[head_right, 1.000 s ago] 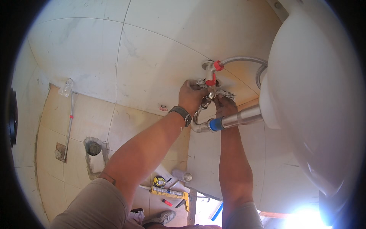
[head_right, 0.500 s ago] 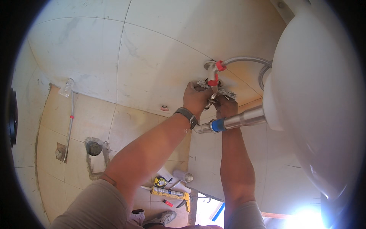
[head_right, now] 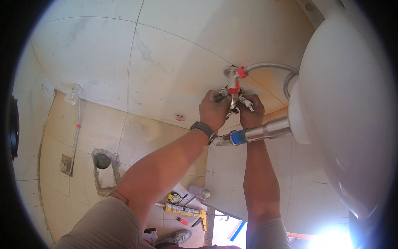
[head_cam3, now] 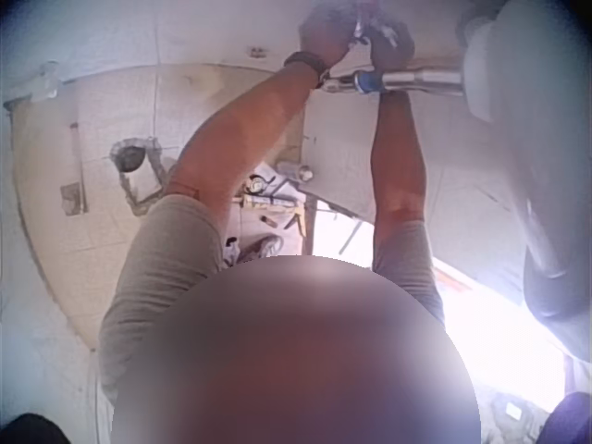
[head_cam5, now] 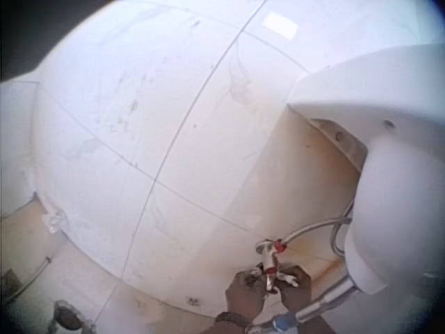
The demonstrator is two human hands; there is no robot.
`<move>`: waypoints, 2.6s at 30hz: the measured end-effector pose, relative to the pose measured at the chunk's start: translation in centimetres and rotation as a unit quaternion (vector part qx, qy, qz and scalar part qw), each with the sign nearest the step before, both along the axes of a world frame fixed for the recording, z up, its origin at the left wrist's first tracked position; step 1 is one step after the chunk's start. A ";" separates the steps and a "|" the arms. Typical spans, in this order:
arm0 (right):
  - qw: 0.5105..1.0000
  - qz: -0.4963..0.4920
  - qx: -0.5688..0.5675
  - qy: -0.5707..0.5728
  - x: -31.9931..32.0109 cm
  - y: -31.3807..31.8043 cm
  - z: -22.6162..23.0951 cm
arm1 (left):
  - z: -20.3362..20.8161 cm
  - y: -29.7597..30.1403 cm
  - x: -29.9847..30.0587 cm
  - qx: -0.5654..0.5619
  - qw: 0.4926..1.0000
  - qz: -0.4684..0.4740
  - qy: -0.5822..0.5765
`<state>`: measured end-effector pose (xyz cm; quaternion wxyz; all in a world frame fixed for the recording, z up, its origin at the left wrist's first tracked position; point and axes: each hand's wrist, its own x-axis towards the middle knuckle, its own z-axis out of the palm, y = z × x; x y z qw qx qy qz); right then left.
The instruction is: The person sits on the floor and works on the plumbing under a wall-mounted sink. They wrap the pipe threads with white tape, then tighten the pipe connections by hand.
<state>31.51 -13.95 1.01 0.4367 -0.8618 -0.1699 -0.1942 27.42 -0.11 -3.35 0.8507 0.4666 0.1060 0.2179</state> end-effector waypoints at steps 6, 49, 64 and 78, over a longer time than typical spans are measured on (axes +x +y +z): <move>0.993 -0.002 -0.091 -0.075 -0.2 0.6 0.6 | -0.6 1.2 0.6 0.116 0.993 0.002 0.033; 0.886 0.059 -0.409 -0.212 -0.6 1.3 4.6 | 2.7 3.7 0.6 0.219 0.974 -0.031 0.052; 0.968 0.071 -0.238 -0.029 -1.0 2.9 5.8 | 1.6 2.7 1.0 0.241 0.970 0.015 0.004; 0.958 0.059 -0.281 0.020 -1.9 5.6 7.1 | 0.3 3.0 0.0 0.226 0.972 -0.009 -0.071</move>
